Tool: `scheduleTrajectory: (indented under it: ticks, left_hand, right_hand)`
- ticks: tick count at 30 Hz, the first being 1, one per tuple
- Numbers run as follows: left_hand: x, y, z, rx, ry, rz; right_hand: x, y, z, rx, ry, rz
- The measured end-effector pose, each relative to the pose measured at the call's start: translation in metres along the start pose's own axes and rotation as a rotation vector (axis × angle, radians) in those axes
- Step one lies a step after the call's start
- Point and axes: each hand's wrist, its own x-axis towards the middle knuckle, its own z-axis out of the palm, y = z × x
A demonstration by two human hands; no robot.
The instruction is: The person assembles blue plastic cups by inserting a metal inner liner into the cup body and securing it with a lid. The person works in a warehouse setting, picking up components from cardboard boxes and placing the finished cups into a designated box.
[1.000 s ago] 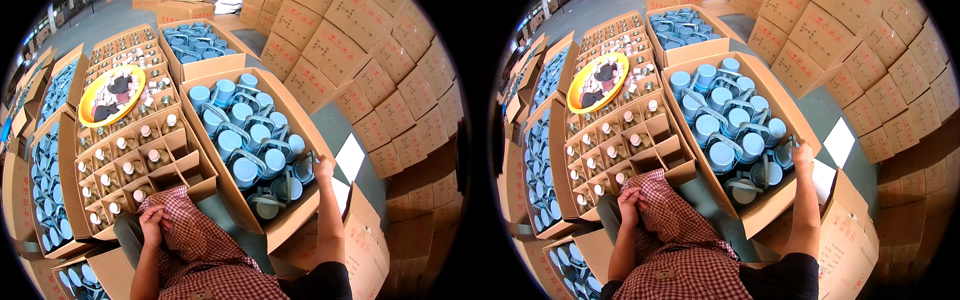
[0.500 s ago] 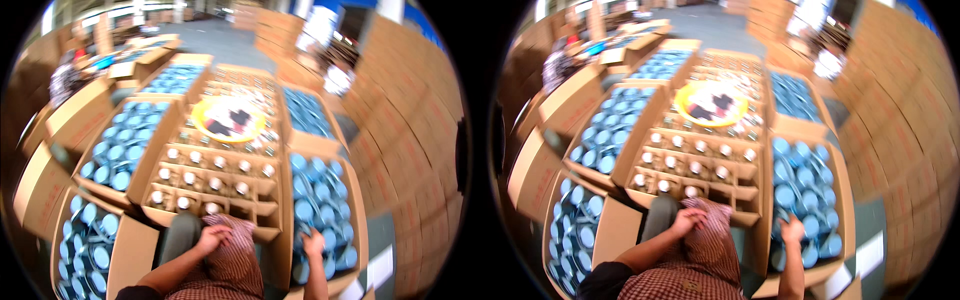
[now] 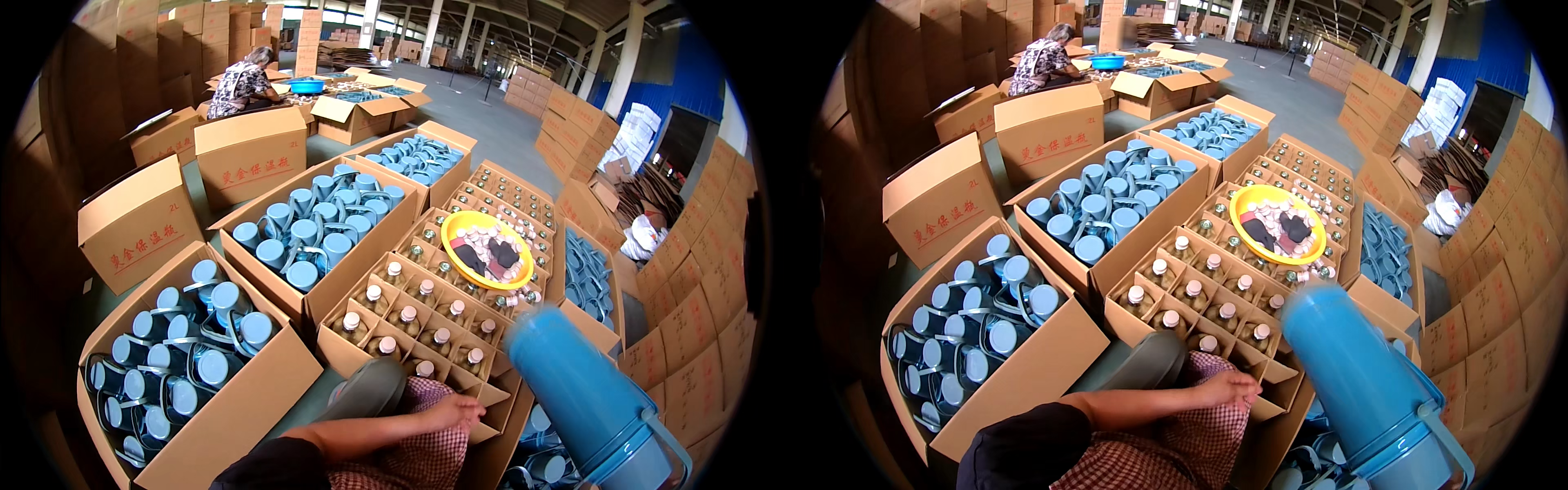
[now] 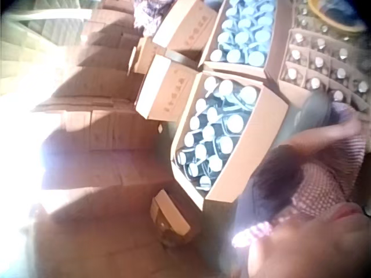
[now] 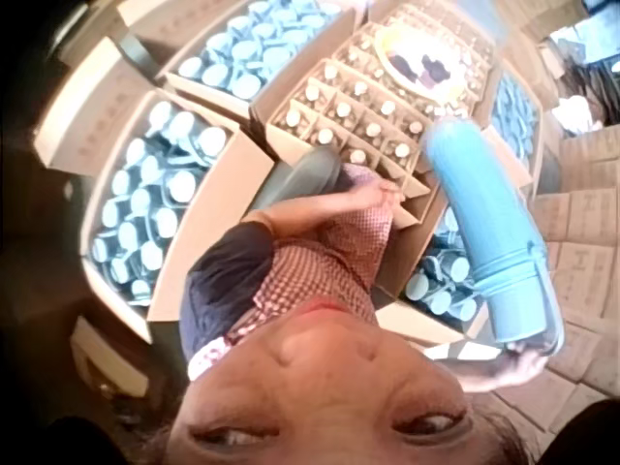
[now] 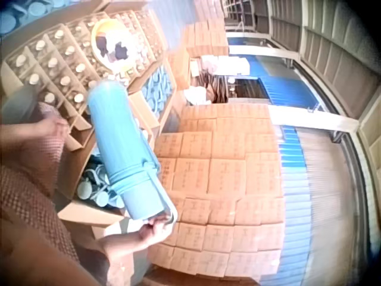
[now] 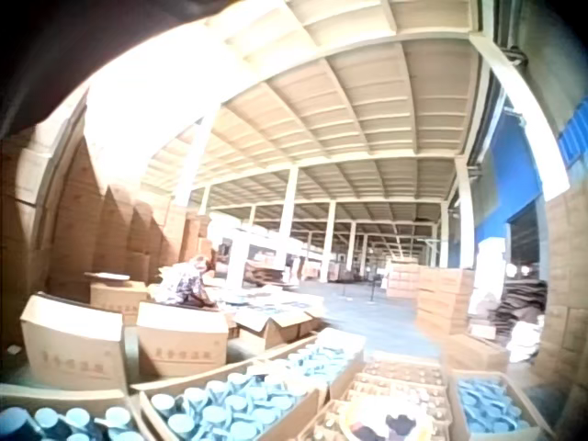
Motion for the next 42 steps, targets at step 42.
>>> scheduleTrajectory:
  ticks: [42]
  left_hand:
    - [-0.076,0.238,-0.135,-0.165,-0.52,0.96]
  right_hand:
    - [0.082,0.29,0.379,0.258,-0.721,0.308]
